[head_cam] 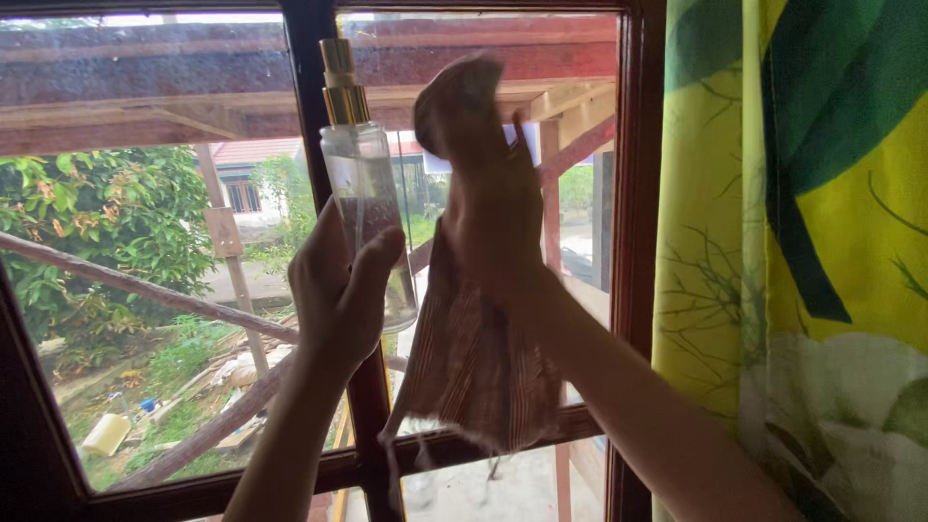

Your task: The person cleans a multi-pane wooden window using a spray bottle and a cloth. They repeatedly spray the glass panes and wipe them with the cloth, working systematically across the window surface.

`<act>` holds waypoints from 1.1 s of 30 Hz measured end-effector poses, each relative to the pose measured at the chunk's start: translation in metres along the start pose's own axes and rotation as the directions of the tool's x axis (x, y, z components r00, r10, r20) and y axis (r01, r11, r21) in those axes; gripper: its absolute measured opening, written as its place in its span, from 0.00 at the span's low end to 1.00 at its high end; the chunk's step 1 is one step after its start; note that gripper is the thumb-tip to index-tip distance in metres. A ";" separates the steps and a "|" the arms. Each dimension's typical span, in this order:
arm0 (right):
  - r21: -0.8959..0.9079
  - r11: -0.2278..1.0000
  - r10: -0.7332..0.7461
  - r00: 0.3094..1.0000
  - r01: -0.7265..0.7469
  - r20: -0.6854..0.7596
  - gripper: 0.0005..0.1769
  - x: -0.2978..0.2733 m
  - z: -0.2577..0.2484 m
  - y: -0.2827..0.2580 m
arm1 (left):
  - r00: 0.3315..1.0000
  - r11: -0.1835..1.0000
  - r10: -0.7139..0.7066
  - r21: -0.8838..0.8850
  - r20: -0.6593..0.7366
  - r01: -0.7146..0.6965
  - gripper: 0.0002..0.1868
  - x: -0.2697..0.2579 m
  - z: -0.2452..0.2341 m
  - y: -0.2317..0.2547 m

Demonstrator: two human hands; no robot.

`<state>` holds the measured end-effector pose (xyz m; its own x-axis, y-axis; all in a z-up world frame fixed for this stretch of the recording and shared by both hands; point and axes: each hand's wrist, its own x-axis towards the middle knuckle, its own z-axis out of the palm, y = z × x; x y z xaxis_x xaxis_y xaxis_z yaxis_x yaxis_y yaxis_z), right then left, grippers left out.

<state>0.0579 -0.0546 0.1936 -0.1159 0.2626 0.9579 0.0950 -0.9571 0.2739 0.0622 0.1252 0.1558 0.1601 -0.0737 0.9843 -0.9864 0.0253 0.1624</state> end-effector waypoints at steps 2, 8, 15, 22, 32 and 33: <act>0.145 0.989 -0.020 0.987 -0.004 0.161 0.38 -0.040 -0.010 -0.035 | 0.999 0.999 -0.044 -0.007 0.003 0.044 0.23 -0.001 -0.003 0.000; 0.286 0.951 -0.212 0.921 0.118 0.326 0.27 -0.068 -0.029 -0.012 | 0.996 0.997 -0.080 -0.010 0.047 0.081 0.23 0.004 -0.004 -0.002; 0.019 0.991 -0.130 0.991 0.131 -0.039 0.35 0.017 0.010 0.008 | 0.990 0.988 -0.141 -0.066 -0.004 0.140 0.24 0.001 -0.006 -0.003; 0.050 0.818 -0.542 0.740 0.573 0.398 0.25 -0.124 -0.054 -0.021 | 0.993 0.992 -0.120 -0.039 0.021 0.121 0.22 0.007 -0.013 -0.012; 0.181 0.969 -0.216 0.938 0.170 0.272 0.26 -0.071 -0.026 -0.036 | 0.993 0.987 -0.117 -0.105 0.019 0.118 0.22 -0.003 -0.011 -0.012; 0.328 0.930 -0.269 0.914 0.165 0.303 0.27 -0.091 -0.036 -0.051 | 0.994 0.987 -0.112 -0.114 0.021 0.113 0.22 -0.003 -0.012 -0.012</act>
<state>0.0284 -0.0337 0.0891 0.1684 0.5347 0.8281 0.3934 -0.8068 0.4409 0.0740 0.1372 0.1521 0.2685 -0.0965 0.9584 -0.9513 0.1300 0.2796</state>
